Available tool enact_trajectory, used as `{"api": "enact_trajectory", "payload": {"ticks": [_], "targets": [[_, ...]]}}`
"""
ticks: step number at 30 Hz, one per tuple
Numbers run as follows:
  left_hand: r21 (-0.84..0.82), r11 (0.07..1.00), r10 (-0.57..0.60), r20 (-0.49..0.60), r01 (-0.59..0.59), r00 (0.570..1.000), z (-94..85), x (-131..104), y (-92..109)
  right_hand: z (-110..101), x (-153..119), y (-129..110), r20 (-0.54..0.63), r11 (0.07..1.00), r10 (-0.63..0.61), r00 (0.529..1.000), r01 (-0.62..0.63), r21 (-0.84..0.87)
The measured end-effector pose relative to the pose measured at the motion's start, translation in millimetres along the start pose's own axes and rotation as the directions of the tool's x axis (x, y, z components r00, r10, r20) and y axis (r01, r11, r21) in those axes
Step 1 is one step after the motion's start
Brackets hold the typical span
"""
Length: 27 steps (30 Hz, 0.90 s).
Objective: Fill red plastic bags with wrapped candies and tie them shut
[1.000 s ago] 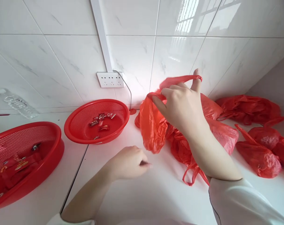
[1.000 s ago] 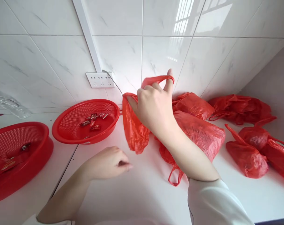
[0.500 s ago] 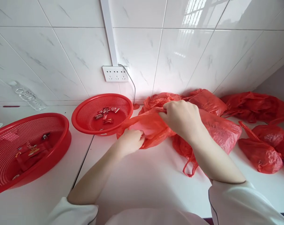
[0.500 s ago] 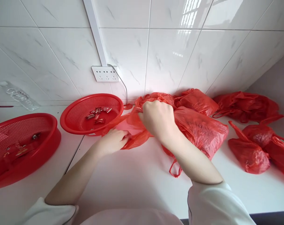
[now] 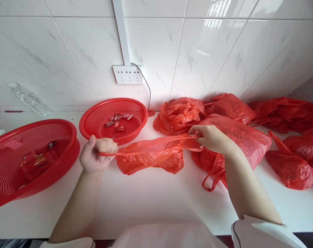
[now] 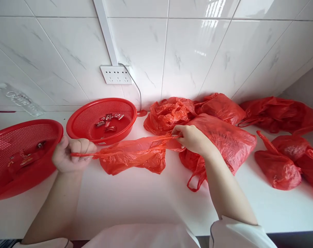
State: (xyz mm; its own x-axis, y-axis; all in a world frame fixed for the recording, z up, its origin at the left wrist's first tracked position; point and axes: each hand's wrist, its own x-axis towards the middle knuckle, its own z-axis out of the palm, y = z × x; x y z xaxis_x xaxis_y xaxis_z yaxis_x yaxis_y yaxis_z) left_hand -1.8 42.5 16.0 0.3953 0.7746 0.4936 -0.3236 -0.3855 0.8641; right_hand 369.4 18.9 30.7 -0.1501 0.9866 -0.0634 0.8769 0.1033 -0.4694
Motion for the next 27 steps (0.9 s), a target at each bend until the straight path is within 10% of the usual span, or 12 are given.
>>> {"api": "enact_trajectory", "payload": {"ticks": [4, 10, 16, 19, 23, 27], "targets": [[0.441, 0.891, -0.191, 0.139, 0.113, 0.972, 2.1, -2, 21, -11, -26, -22, -0.163, 0.975, -0.222, 0.961, 0.217, -0.049], [0.65, 0.751, -0.398, 0.304, 0.117, 0.866, 35.2, -3, 16, 18, -46, -86, -0.158, 0.678, -0.696, 0.701, 0.713, 0.178], [0.704, 0.658, -0.587, 0.259, 0.265, 0.767, 37.6, -15, 8, 95, 22, -97, 0.043, 0.714, -0.624, 0.78, 0.547, 0.438], [0.707, 0.631, -0.642, 0.245, 0.319, 0.726, 37.3, -27, 8, 114, 48, -86, 0.22, 0.817, -0.571, 0.791, 0.52, 0.251], [0.673, 0.644, -0.643, 0.22, 0.363, 0.733, 35.5, -39, 9, 125, 60, -80, 0.495, 0.861, -0.448, 0.744, 0.509, 0.014], [0.586, 0.72, -0.579, 0.214, 0.37, 0.787, 34.5, -40, 8, 126, 64, -87, 0.533, 0.841, -0.49, 0.69, 0.535, 0.081]]}}
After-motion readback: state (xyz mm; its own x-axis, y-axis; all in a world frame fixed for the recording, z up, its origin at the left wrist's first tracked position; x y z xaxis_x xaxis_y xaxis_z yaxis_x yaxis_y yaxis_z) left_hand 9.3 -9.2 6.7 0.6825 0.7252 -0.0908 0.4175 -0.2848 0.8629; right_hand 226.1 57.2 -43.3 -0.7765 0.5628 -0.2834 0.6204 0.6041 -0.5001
